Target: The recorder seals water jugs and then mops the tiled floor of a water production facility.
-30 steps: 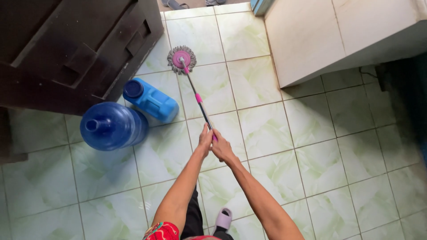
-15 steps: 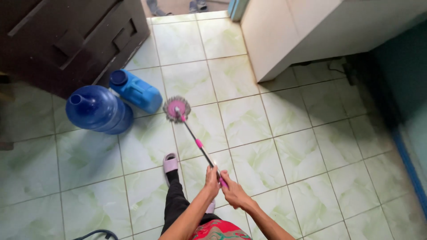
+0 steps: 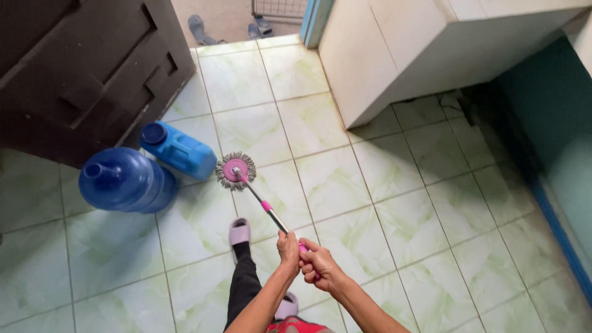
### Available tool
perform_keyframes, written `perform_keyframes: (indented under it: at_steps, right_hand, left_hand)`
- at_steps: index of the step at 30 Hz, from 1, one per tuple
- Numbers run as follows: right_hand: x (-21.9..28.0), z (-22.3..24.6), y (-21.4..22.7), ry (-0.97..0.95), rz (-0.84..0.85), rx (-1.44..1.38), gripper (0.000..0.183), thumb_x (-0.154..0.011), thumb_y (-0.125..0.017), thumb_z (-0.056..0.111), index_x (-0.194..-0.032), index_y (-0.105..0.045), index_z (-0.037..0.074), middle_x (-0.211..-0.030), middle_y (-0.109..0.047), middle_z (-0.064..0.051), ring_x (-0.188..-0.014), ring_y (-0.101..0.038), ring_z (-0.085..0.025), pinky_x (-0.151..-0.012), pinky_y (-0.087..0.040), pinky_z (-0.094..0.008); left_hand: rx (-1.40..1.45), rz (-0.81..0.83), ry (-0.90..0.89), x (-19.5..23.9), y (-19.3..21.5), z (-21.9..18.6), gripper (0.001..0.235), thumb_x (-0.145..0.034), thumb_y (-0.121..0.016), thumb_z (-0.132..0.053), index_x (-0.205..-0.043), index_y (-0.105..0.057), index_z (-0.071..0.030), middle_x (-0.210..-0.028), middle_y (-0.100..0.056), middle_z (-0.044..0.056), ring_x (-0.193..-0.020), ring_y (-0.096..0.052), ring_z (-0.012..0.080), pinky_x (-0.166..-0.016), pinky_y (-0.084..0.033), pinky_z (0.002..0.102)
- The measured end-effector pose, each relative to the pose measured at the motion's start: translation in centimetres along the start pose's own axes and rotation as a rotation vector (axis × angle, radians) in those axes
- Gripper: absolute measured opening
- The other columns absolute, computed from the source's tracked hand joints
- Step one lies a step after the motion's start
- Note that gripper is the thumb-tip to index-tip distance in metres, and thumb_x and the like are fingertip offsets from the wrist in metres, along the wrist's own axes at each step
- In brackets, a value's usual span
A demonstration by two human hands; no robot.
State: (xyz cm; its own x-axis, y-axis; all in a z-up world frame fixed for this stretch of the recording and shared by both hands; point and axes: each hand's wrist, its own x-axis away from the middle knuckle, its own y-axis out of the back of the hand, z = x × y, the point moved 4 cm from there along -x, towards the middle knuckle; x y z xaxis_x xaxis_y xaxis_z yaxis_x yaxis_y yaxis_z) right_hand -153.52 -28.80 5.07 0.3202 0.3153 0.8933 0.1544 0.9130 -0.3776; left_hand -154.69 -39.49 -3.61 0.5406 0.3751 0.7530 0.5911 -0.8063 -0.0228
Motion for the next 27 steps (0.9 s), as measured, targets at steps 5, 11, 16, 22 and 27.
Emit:
perform_keyframes:
  at_steps: [5, 11, 16, 22, 27]
  right_hand:
    - [-5.4, 7.2, -5.6, -0.035, 0.0, -0.045, 0.051, -0.098, -0.057, 0.008, -0.147, -0.051, 0.022, -0.073, -0.053, -0.004, -0.047, -0.032, -0.005, -0.037, -0.025, -0.018]
    - [-8.4, 16.8, -15.4, -0.008, -0.032, -0.039, 0.051, -0.099, -0.055, 0.007, -0.148, -0.053, 0.018, -0.073, -0.052, -0.004, -0.048, -0.033, -0.005, -0.038, -0.025, -0.018]
    - [-13.5, 21.0, -22.9, 0.011, -0.034, 0.047, 0.048, -0.1, -0.05, 0.008, -0.146, -0.053, 0.023, -0.07, -0.049, -0.001, -0.047, -0.032, -0.006, -0.038, -0.025, -0.02]
    - [-24.1, 25.3, -27.9, 0.101, 0.1, 0.095, 0.042, -0.101, -0.05, 0.009, -0.141, -0.054, 0.022, -0.066, -0.047, 0.002, -0.043, -0.029, -0.004, -0.036, -0.023, -0.019]
    - [-28.0, 27.2, -31.8, 0.132, 0.021, 0.095, 0.046, -0.101, -0.049, 0.009, -0.143, -0.052, 0.028, -0.066, -0.048, 0.001, -0.044, -0.032, -0.005, -0.037, -0.025, -0.02]
  left_hand:
    - [-0.013, -0.047, -0.015, -8.3, -1.3, -6.2, 0.019, -0.093, -0.048, -0.021, -0.1, -0.051, -0.003, -0.08, -0.055, 0.014, -0.069, -0.052, 0.0246, -0.063, -0.046, 0.046]
    - [-0.058, -0.048, -0.043, -16.3, -2.4, -16.4, 0.022, -0.092, -0.049, -0.022, -0.1, -0.05, -0.001, -0.083, -0.058, 0.017, -0.072, -0.055, 0.0292, -0.068, -0.048, 0.048]
    - [-0.135, -0.061, -0.078, -23.2, -0.9, -23.6, 0.025, -0.091, -0.049, -0.026, -0.105, -0.054, -0.006, -0.085, -0.063, 0.018, -0.075, -0.061, 0.0335, -0.071, -0.05, 0.049]
    - [-0.442, -0.125, -0.169, -38.8, -0.7, -26.3, 0.04, -0.089, -0.048, -0.031, -0.119, -0.058, -0.007, -0.1, -0.069, 0.029, -0.095, -0.066, 0.0484, -0.085, -0.051, 0.055]
    - [-0.5, -0.117, -0.175, -43.5, 0.2, -31.2, 0.044, -0.087, -0.046, -0.029, -0.125, -0.056, -0.008, -0.11, -0.068, 0.029, -0.104, -0.065, 0.0499, -0.093, -0.051, 0.054]
